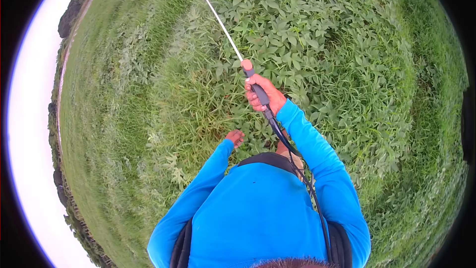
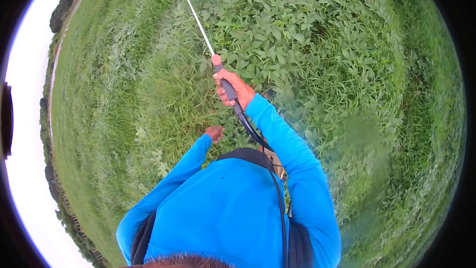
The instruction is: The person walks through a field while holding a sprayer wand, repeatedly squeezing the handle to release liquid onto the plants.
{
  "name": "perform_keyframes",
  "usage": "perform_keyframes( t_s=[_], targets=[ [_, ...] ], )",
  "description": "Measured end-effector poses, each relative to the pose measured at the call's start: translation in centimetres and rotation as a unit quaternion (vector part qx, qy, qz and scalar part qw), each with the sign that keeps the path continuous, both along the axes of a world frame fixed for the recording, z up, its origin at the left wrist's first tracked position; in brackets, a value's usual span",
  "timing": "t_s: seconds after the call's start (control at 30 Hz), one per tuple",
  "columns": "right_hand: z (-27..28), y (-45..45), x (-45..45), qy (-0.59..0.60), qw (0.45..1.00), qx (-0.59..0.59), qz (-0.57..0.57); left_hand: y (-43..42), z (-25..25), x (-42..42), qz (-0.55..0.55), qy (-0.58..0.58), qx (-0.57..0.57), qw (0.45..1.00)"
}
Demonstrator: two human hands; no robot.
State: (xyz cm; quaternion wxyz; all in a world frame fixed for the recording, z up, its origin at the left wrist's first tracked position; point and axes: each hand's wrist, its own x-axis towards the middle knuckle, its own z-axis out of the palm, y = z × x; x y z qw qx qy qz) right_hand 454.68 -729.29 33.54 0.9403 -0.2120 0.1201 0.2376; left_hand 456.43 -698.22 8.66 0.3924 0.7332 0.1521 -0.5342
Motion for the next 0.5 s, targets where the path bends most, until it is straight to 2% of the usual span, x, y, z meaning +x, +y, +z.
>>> perform_keyframes(
  t_s=[0.07, 0.2, 0.43, 0.5],
  targets=[
    [-0.1, -0.4, -0.7, 0.006, 0.999, 0.020, -0.043, -0.6, 0.6, -0.5, -0.031, -0.037, -0.065, 0.997],
    [-0.1, 0.3, -6.3, 0.034, 0.996, 0.014, -0.075, -0.9, 0.4, -1.7, -0.039, -0.022, -0.048, 0.998],
    [1.2, 3.6, -19.7, 0.085, 0.986, 0.047, -0.133, 4.2, -4.1, -4.1, -0.056, 0.028, -0.044, 0.997],
    [1.2, 4.8, -22.8, 0.113, 0.981, 0.001, -0.155, 4.9, -5.1, -4.8, -0.082, 0.018, -0.021, 0.996]
  ],
)
